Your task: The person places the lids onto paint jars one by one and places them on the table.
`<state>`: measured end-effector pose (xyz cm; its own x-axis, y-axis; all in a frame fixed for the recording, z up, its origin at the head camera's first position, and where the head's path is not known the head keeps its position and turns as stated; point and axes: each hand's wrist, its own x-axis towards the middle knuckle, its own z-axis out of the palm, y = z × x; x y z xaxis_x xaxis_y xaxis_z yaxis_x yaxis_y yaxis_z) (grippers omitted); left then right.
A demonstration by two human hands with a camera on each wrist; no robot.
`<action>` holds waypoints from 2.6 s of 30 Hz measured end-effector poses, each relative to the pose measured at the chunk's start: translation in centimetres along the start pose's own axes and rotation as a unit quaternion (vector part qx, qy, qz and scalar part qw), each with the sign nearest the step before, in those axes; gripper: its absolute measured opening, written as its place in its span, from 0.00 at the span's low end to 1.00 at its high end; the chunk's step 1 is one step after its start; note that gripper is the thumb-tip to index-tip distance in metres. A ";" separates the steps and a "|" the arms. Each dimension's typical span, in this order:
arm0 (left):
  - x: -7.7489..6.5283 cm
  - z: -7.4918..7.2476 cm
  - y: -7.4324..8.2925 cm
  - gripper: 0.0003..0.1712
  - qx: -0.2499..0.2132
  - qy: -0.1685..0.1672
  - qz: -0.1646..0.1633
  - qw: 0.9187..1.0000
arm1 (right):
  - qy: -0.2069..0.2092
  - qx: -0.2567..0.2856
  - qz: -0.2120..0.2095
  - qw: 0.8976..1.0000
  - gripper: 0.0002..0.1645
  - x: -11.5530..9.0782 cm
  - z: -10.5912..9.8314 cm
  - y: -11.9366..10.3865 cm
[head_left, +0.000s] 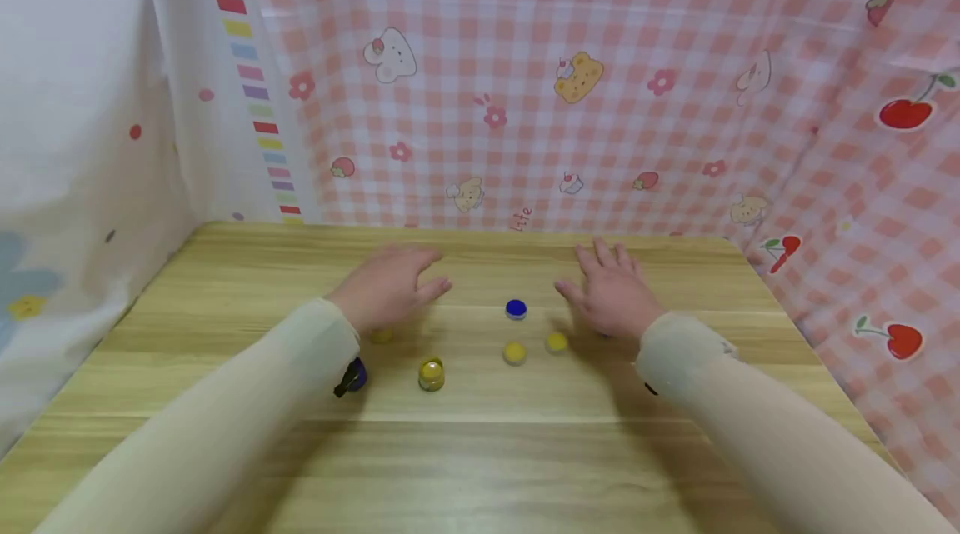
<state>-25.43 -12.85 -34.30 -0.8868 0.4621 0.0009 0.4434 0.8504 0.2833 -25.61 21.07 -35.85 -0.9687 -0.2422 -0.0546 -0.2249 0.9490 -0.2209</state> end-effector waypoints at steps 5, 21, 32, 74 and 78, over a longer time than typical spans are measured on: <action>-1.8 -0.2 1.4 0.39 -0.010 -0.017 0.032 0.999 | 0.001 0.000 0.000 1.000 0.49 -0.6 -0.2 0.7; -6.1 2.4 4.2 0.41 0.012 -0.100 -0.022 0.995 | -0.004 -0.001 0.007 1.000 0.48 -1.2 -0.6 1.3; -6.0 4.0 4.3 0.25 0.011 -0.075 -0.030 0.997 | -0.012 -0.013 0.013 1.000 0.48 -1.3 -0.8 1.3; -5.0 4.9 4.4 0.11 -0.154 -0.013 -0.050 0.987 | -0.082 -0.035 -0.010 0.996 0.32 -1.9 0.4 3.7; -5.1 5.0 4.5 0.11 -0.155 -0.013 -0.055 0.986 | -0.081 -0.035 -0.008 0.996 0.33 -1.8 0.6 3.6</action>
<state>-18.28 -10.12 -37.85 -0.9218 0.3813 -0.0700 0.2799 0.7795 0.5604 -24.62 24.79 -37.14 -0.9366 -0.2806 -0.2097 -0.2518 0.9555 -0.1541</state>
